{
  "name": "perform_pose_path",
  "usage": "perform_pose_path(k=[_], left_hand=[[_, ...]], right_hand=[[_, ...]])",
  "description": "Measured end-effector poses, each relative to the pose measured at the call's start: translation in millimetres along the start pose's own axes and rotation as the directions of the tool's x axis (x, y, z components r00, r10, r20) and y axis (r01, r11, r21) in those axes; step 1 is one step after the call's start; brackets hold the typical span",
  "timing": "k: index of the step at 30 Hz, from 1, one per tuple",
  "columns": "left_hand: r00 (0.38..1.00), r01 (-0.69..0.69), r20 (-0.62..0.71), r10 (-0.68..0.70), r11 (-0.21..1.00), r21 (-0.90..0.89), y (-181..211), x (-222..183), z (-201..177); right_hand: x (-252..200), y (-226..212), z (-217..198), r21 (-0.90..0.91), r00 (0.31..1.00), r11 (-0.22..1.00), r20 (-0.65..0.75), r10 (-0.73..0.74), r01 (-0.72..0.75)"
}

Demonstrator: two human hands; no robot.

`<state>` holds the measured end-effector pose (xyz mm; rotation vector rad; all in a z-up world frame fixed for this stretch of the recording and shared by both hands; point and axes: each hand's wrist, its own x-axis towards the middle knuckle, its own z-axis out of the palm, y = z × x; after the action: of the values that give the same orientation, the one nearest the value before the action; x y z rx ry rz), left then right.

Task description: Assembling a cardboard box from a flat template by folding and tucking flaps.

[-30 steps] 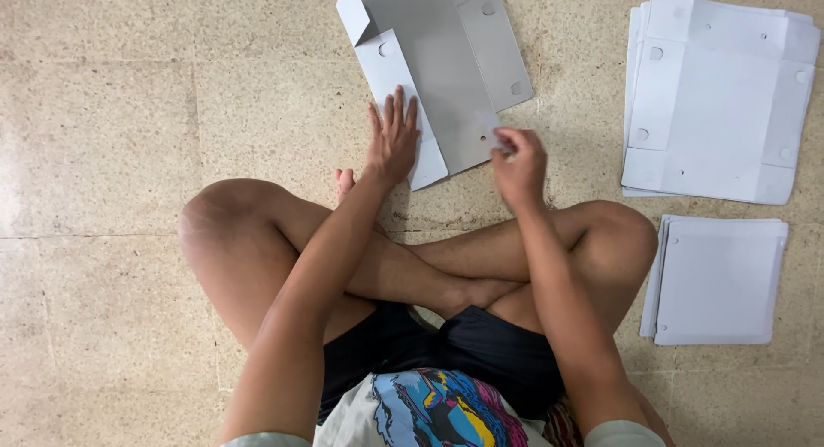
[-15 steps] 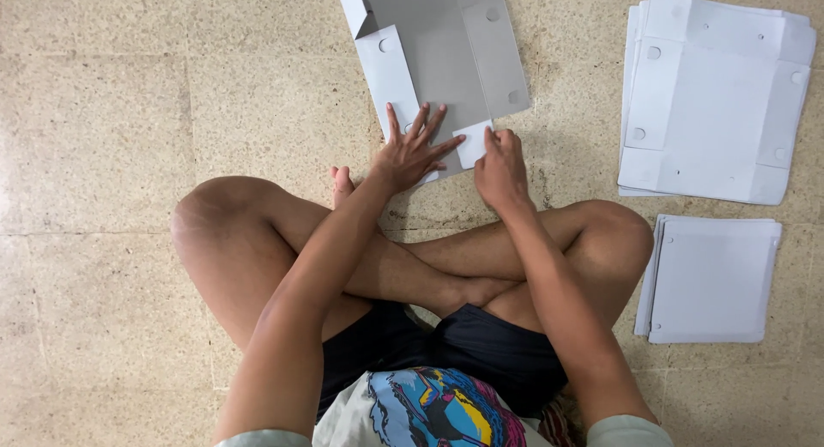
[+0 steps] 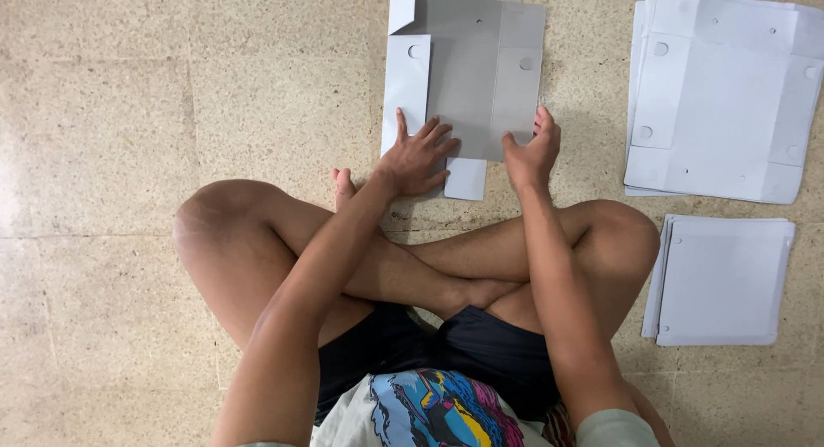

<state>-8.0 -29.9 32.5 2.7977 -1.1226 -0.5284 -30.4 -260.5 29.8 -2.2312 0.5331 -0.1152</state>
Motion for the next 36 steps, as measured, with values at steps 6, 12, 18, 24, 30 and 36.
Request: perform_pose_path(k=[6,12,18,24,30,36], left_hand=[[0.997,-0.005,-0.079,0.012,0.996,0.092,-2.7,-0.4,12.0],[0.994,0.085,-0.063,-0.086,0.996,-0.010,6.5,-9.3,-14.8],[0.999,0.031,-0.023,-0.029,0.995,0.098,6.9,-6.6,-1.6],[0.999,0.043,-0.009,-0.042,0.996,0.074,7.0,-1.1,2.0],[1.000,-0.008,0.024,0.010,0.997,-0.078,0.2,5.9,4.7],[0.999,0.009,-0.044,-0.007,0.999,0.048,2.0,9.9,20.5]], right_hand=[[-6.7,-6.5,6.4,0.110,0.990,0.985,-0.063,-0.128,0.135],[-22.8,-35.9,15.7,-0.036,0.848,0.921,0.407,-0.340,0.387],[-29.3,-48.6,8.0,-0.238,0.849,0.881,0.453,-0.271,0.408],[1.2,-51.1,10.2,-0.670,0.914,0.648,0.392,-0.107,0.363],[47.6,-22.0,36.1,-0.687,0.909,0.596,0.312,-0.275,0.416],[83.5,-29.3,45.0,-0.737,0.914,0.540,0.311,-0.260,0.405]])
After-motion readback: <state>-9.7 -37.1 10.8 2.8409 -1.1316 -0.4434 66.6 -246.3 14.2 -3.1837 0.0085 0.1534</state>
